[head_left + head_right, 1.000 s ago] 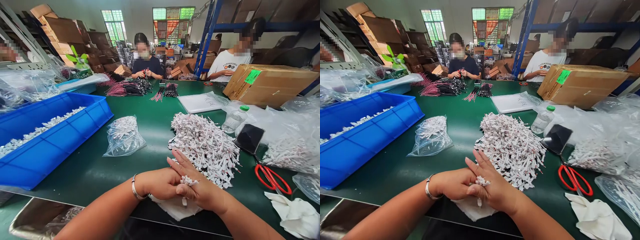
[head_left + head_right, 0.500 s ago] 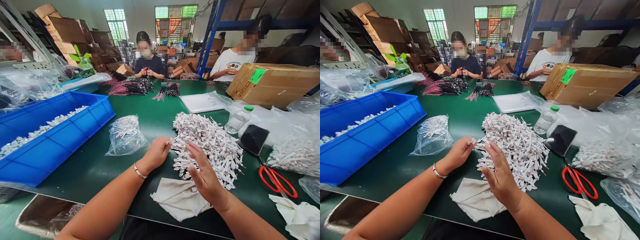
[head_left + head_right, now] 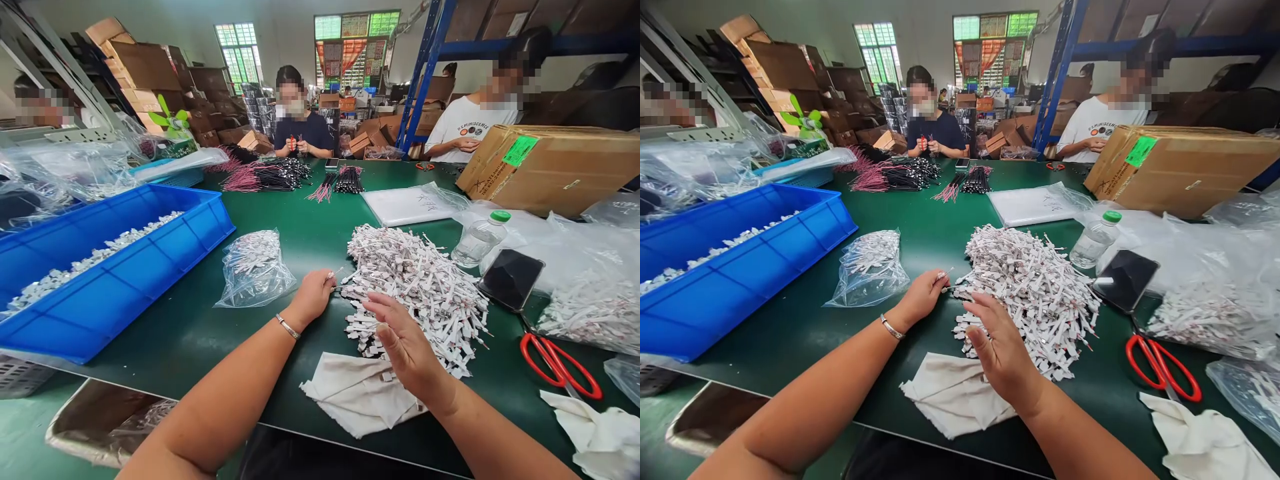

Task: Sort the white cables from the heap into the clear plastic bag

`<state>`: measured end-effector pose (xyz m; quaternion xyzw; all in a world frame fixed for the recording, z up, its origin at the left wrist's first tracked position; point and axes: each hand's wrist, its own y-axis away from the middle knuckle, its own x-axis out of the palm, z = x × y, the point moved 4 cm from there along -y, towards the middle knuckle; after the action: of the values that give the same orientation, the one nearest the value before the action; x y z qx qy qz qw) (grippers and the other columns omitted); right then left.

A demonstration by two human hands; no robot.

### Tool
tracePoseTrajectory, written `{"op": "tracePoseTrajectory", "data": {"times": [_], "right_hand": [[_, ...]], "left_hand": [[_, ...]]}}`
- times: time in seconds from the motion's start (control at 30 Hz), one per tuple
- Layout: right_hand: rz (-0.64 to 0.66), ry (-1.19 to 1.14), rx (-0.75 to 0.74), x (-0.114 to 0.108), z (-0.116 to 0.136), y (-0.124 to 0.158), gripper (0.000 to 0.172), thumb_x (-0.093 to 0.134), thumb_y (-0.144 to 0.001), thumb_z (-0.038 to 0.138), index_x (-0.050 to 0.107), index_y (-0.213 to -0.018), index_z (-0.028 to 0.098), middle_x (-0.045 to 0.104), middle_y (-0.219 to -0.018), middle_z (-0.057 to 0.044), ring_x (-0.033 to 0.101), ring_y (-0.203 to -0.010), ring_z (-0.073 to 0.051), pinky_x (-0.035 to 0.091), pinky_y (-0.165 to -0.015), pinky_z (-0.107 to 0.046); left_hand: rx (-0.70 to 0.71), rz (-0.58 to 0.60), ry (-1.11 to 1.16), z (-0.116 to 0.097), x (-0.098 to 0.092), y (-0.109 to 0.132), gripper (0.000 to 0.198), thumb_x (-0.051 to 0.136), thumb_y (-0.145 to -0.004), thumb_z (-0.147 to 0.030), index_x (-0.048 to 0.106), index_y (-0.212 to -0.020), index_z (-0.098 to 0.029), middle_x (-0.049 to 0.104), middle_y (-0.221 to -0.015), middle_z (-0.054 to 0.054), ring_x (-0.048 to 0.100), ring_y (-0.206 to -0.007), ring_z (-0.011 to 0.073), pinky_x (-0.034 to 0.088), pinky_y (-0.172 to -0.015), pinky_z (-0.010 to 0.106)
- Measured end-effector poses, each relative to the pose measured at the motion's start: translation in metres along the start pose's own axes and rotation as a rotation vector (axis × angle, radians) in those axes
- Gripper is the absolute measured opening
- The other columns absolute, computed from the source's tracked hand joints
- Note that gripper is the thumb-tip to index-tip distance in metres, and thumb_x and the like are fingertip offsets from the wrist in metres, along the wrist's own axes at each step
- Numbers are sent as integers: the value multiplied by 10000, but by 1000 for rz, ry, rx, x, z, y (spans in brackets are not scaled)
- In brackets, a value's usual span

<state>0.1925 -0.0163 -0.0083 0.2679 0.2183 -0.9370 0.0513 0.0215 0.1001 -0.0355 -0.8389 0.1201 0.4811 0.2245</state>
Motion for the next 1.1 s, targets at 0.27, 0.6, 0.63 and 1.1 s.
{"op": "tracePoseTrajectory", "data": {"times": [0.27,0.6,0.63,1.1], "right_hand": [[-5,-16,-8,-1,1,-1,346,370,-930,376,557,-1174,219,523,-1247,-92,432,-1205,-218,326,-1038,-424],[-26,-55,-5,0,-2,-1,325,378,-930,362,585,-1136,218,568,-1198,-83,466,-1175,-206,343,-1029,-401],[-30,-64,1,-1,-3,-2,322,378,-931,362,589,-1129,220,576,-1189,-79,475,-1167,-203,342,-1031,-400],[-17,-121,86,0,-10,-3,356,358,-933,411,617,-1075,213,633,-1091,-74,547,-1075,-221,394,-976,-410]], "left_hand": [[24,7,-91,-18,6,8,263,410,-855,-127,593,-1033,-192,615,-994,88,508,-954,228,372,-833,356],[-35,-86,26,-16,11,7,208,349,-900,-170,547,-836,-182,574,-861,72,504,-836,204,393,-780,336],[-40,-108,61,-12,10,5,208,335,-913,-195,536,-863,-185,578,-866,65,512,-832,193,398,-782,322],[-151,-192,364,9,6,-3,215,411,-893,-315,579,-891,-181,624,-823,37,555,-786,164,416,-745,283]]}}
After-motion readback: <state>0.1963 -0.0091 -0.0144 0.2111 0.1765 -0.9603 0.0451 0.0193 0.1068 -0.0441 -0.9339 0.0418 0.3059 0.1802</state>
